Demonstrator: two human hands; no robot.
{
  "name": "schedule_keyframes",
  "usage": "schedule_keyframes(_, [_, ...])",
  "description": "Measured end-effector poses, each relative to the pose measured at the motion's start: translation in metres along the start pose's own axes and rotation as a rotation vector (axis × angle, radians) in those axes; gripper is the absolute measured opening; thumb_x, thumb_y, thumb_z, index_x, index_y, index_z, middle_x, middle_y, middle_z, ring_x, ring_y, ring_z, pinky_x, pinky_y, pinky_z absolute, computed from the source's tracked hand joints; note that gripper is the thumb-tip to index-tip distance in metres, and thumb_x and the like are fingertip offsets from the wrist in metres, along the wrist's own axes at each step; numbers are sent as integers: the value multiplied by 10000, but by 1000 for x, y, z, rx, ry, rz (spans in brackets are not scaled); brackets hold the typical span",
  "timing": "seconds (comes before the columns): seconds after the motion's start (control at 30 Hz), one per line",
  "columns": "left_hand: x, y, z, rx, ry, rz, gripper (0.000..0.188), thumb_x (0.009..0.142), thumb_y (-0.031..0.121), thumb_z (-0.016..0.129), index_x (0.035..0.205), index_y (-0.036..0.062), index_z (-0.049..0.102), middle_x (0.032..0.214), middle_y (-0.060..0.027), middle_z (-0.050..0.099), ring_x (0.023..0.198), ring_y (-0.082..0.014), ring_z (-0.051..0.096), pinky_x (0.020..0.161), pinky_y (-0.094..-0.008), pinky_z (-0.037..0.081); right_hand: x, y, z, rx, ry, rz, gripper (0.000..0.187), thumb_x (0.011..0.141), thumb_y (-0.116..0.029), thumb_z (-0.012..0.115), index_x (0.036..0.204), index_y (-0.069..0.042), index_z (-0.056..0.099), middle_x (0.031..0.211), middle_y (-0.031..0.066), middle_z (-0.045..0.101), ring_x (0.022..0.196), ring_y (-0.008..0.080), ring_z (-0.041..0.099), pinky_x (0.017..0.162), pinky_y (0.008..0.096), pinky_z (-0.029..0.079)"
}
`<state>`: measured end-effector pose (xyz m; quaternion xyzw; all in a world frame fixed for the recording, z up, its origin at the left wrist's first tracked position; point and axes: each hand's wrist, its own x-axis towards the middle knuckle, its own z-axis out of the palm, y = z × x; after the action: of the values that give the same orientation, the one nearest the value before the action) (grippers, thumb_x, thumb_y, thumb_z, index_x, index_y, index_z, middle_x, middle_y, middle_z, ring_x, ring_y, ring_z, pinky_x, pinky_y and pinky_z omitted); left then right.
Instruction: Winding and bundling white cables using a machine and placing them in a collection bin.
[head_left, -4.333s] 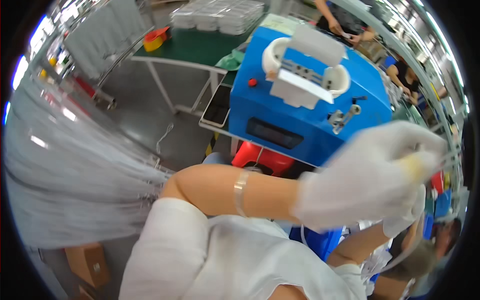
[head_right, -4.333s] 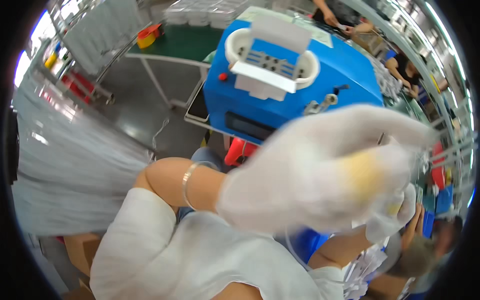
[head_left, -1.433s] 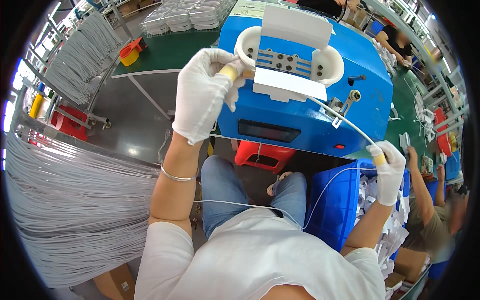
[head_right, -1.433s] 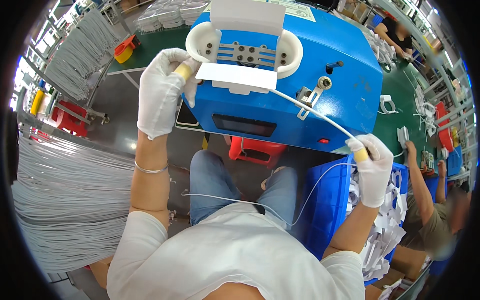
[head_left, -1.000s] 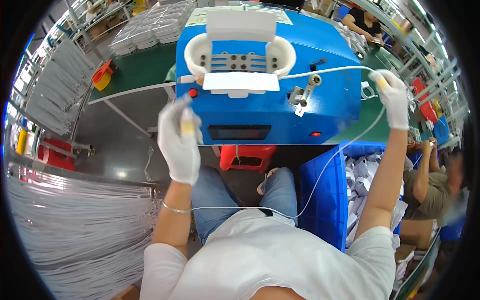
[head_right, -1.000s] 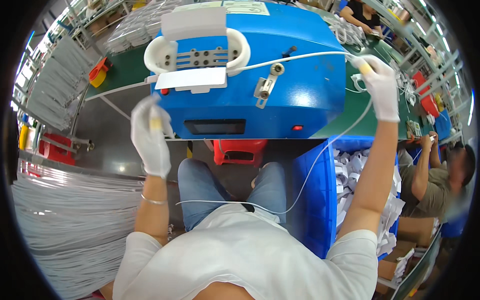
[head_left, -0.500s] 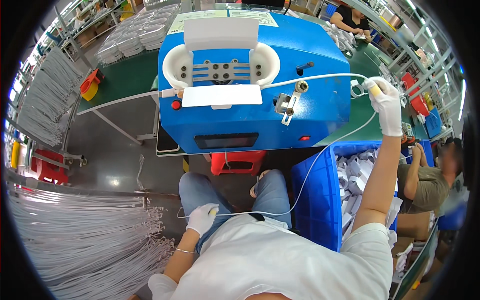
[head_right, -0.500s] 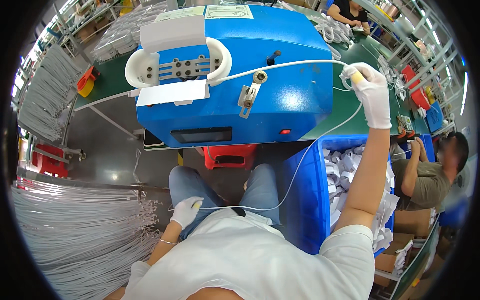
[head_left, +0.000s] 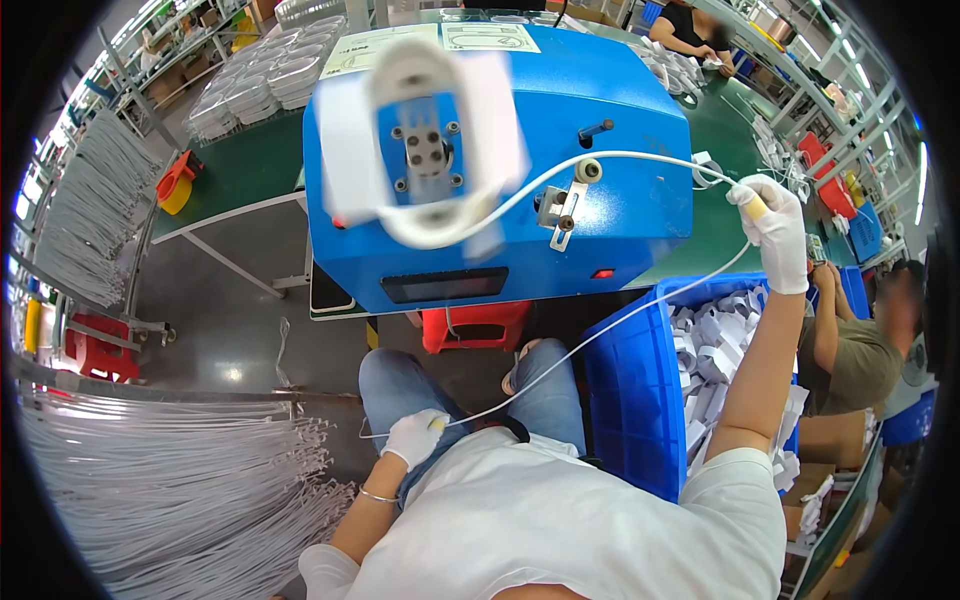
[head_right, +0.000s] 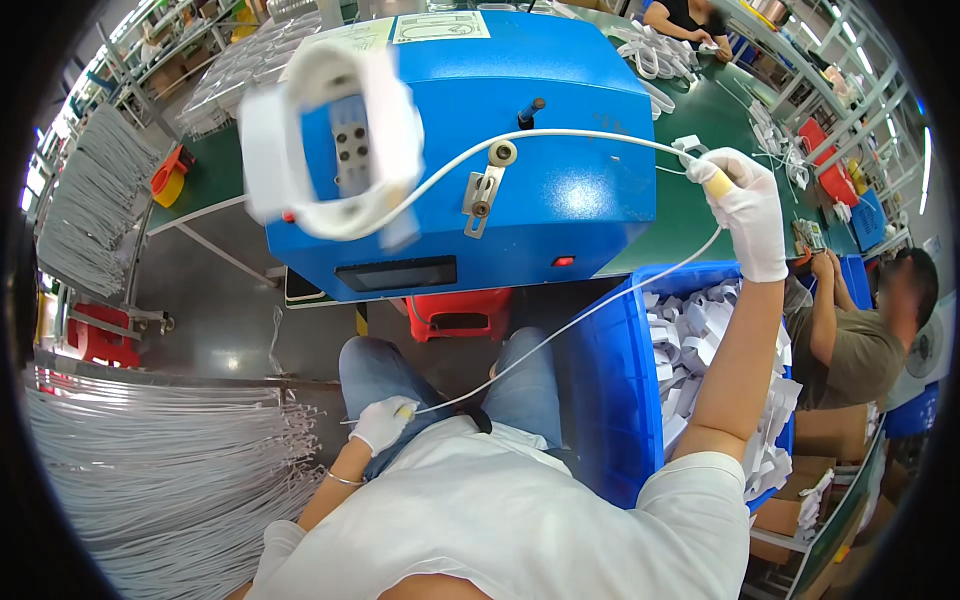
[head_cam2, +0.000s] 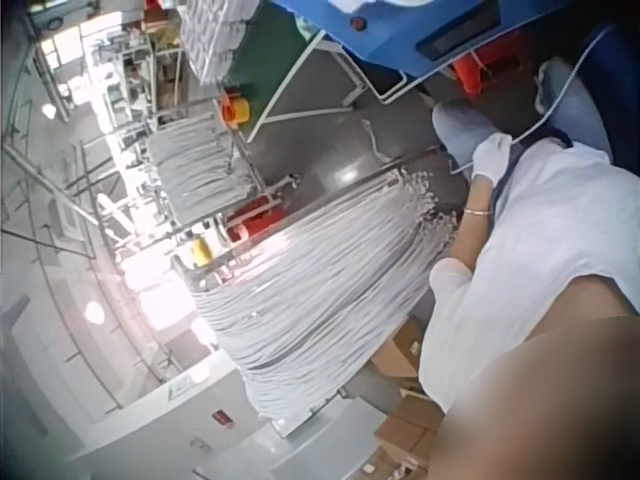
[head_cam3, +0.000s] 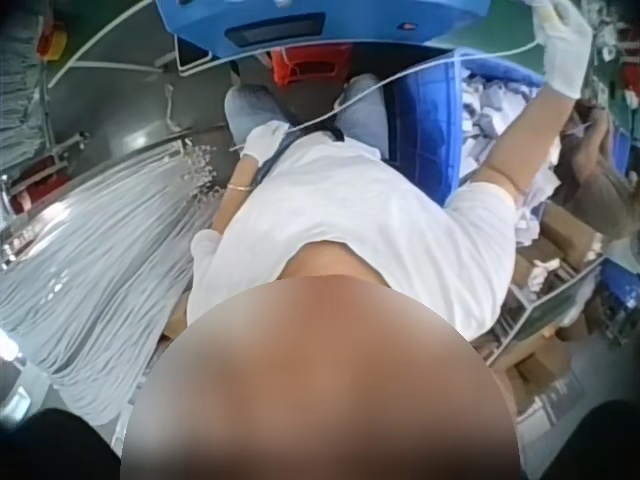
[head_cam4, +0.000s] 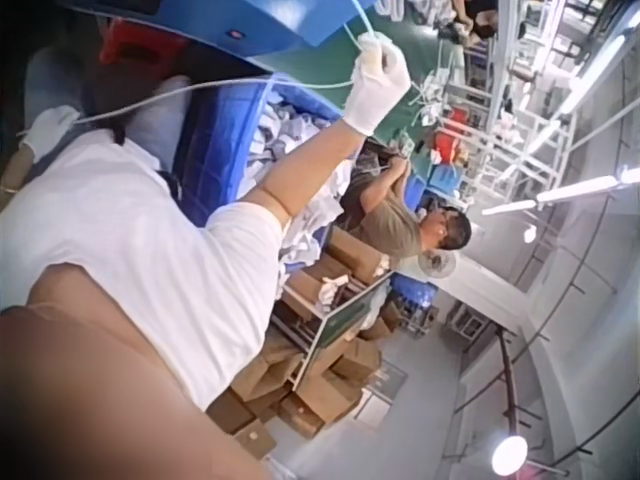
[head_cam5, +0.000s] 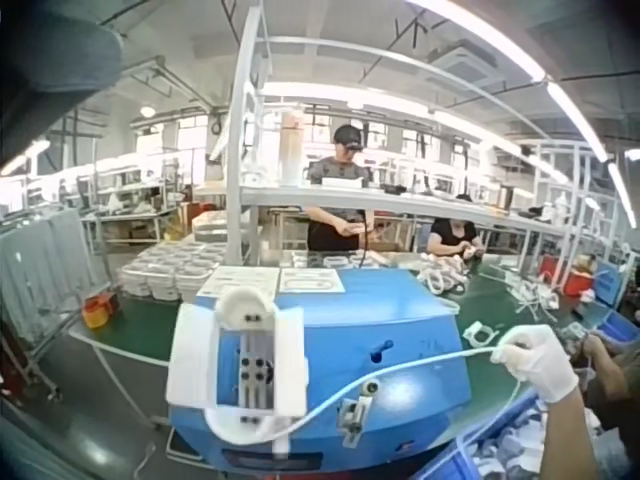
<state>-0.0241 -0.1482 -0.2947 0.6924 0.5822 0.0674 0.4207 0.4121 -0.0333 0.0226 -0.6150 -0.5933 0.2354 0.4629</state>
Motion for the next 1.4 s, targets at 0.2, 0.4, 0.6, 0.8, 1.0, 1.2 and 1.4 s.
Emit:
schedule_keyframes(0.2, [-3, 8, -7, -179, -24, -75, 313, 918, 327, 518, 976, 55, 661, 796, -163, 663, 769, -323, 643, 715, -394, 494, -2, -6, 9, 52, -19, -11, 165, 866, -175, 636, 782, -35, 611, 550, -64, 419, 427, 15, 339, 407, 180, 232])
schedule_keyframes(0.4, [-4, 30, -18, -436, -120, -145, 340, 948, 308, 495, 998, 10, 651, 703, -103, 637, 617, -182, 605, 621, -315, 479, -4, -18, 31, 90, -99, -49, 167, 859, -160, 638, 781, -14, 611, 538, -45, 447, 414, 32, 395, 399, 182, 263])
schedule_keyframes(0.6, [0, 65, -30, -458, -165, 23, 300, 936, 276, 517, 1028, 23, 650, 817, -122, 658, 673, -196, 629, 648, -311, 488, 1, -30, 47, 100, -180, -55, 162, 860, -152, 633, 788, -8, 615, 621, -13, 535, 428, 42, 447, 410, 174, 295])
schedule_keyframes(0.8, [11, 111, -54, -254, -288, 206, 252, 882, 227, 560, 1065, 77, 648, 963, -118, 671, 868, -281, 631, 781, -330, 485, 1, -36, 57, 197, -115, -87, 176, 852, -161, 648, 784, -1, 619, 623, -10, 537, 442, 44, 466, 414, 172, 297])
schedule_keyframes(1.0, [23, 160, -84, -233, -335, 362, 254, 881, 205, 589, 1077, 54, 648, 872, -92, 664, 766, -171, 621, 720, -302, 489, 1, -46, 70, 175, -198, -58, 184, 849, -177, 662, 797, -3, 632, 652, 3, 560, 443, 49, 465, 406, 181, 324])
schedule_keyframes(1.2, [24, 206, -119, -210, -333, 504, 299, 859, 145, 604, 1147, 68, 623, 884, -85, 653, 751, -163, 593, 717, -285, 476, 1, -65, 89, 182, -262, -76, 179, 861, -173, 646, 793, -8, 645, 637, -2, 564, 447, 46, 482, 406, 178, 361])
schedule_keyframes(1.4, [0, 240, -204, 295, -272, 916, 407, 857, 231, 619, 1231, 85, 552, 985, -121, 654, 885, -282, 628, 787, -359, 496, 7, -80, 101, -62, -266, -244, 99, 832, -94, 667, 813, 3, 658, 644, 11, 562, 530, 54, 495, 478, 197, 379])
